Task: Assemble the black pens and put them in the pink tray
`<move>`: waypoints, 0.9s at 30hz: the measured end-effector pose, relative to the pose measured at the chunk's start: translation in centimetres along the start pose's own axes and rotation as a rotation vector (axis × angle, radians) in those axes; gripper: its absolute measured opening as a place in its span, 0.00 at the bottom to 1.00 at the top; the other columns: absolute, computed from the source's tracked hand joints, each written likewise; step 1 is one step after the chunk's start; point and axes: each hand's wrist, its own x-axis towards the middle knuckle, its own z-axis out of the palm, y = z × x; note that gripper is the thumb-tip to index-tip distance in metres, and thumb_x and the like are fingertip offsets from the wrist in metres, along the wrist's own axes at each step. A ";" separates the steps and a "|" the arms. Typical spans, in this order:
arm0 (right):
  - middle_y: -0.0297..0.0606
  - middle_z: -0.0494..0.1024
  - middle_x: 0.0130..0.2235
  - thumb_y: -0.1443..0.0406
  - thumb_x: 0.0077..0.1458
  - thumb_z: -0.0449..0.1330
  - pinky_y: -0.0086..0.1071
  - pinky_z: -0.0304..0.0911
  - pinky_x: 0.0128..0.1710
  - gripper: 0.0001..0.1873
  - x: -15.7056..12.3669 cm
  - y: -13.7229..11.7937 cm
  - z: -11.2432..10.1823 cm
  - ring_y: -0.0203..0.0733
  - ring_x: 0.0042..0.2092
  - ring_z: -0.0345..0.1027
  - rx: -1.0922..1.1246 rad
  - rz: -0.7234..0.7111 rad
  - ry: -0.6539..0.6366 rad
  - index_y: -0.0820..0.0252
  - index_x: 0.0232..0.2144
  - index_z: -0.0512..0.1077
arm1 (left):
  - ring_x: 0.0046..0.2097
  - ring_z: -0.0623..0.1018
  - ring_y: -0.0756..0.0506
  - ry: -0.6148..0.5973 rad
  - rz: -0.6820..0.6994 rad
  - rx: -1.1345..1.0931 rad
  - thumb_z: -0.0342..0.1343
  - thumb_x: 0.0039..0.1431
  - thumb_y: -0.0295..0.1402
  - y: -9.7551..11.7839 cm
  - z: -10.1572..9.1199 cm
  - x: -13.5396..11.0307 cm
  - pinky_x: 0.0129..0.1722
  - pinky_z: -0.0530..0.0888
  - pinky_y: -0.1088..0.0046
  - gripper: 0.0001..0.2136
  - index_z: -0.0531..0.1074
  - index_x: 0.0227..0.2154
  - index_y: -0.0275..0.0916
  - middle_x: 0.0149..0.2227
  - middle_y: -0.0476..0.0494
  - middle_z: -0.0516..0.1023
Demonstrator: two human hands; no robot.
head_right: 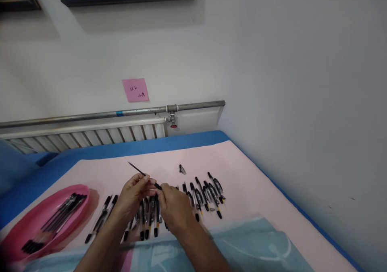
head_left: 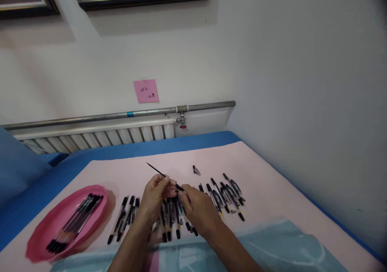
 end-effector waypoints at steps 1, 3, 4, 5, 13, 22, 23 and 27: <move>0.34 0.74 0.29 0.66 0.59 0.44 0.25 0.48 0.27 0.11 0.0 0.0 0.0 0.35 0.30 0.66 -0.008 -0.001 0.000 0.58 0.31 0.65 | 0.26 0.75 0.51 0.001 -0.001 -0.003 0.61 0.42 0.37 0.0 0.0 0.0 0.26 0.73 0.75 0.13 0.64 0.24 0.35 0.26 0.46 0.75; 0.34 0.74 0.30 0.66 0.59 0.44 0.25 0.48 0.28 0.11 -0.1 0.1 0.1 0.35 0.31 0.66 -0.007 -0.001 -0.002 0.58 0.31 0.66 | 0.26 0.75 0.51 -0.002 -0.002 -0.004 0.61 0.42 0.37 -0.1 0.0 0.0 0.26 0.73 0.76 0.13 0.64 0.24 0.35 0.26 0.46 0.75; 0.34 0.74 0.30 0.65 0.59 0.44 0.25 0.49 0.28 0.11 -0.1 0.1 0.1 0.35 0.31 0.66 -0.001 0.001 -0.003 0.57 0.31 0.66 | 0.26 0.75 0.51 -0.005 -0.005 -0.005 0.61 0.42 0.37 0.0 0.1 0.0 0.26 0.73 0.76 0.13 0.64 0.24 0.35 0.26 0.46 0.75; 0.34 0.74 0.30 0.65 0.59 0.44 0.25 0.49 0.28 0.11 -0.1 0.2 0.2 0.35 0.31 0.66 0.009 0.006 -0.003 0.57 0.32 0.66 | 0.26 0.75 0.51 -0.010 -0.009 -0.004 0.61 0.42 0.37 0.0 0.1 0.0 0.26 0.73 0.75 0.13 0.64 0.24 0.35 0.26 0.46 0.75; 0.34 0.74 0.29 0.64 0.59 0.43 0.24 0.50 0.27 0.13 0.1 0.2 0.1 0.34 0.30 0.67 0.146 0.049 -0.046 0.57 0.33 0.67 | 0.27 0.74 0.51 -0.048 0.017 0.033 0.60 0.44 0.37 -0.1 0.0 0.0 0.27 0.73 0.75 0.11 0.65 0.24 0.35 0.27 0.47 0.74; 0.33 0.71 0.25 0.64 0.57 0.47 0.24 0.49 0.25 0.10 0.1 -0.2 0.2 0.34 0.26 0.64 0.228 0.102 0.011 0.59 0.31 0.67 | 0.35 0.73 0.48 -0.153 -0.025 0.079 0.59 0.45 0.37 0.3 0.2 -0.7 0.29 0.72 0.73 0.14 0.70 0.35 0.38 0.35 0.44 0.73; 0.32 0.71 0.24 0.64 0.56 0.48 0.24 0.49 0.25 0.09 0.1 -0.3 0.2 0.33 0.26 0.63 0.283 0.103 0.031 0.59 0.31 0.67 | 0.35 0.74 0.47 -0.162 -0.014 0.075 0.59 0.45 0.35 0.5 0.0 -0.7 0.30 0.72 0.72 0.14 0.70 0.37 0.38 0.36 0.44 0.73; 0.28 0.65 0.21 0.63 0.54 0.50 0.23 0.50 0.23 0.08 0.1 -0.7 -0.5 0.31 0.23 0.57 0.535 0.130 0.141 0.59 0.31 0.68 | 0.35 0.74 0.47 -0.190 0.011 0.052 0.60 0.42 0.29 0.9 -0.7 -0.4 0.33 0.72 0.71 0.13 0.70 0.35 0.35 0.36 0.41 0.74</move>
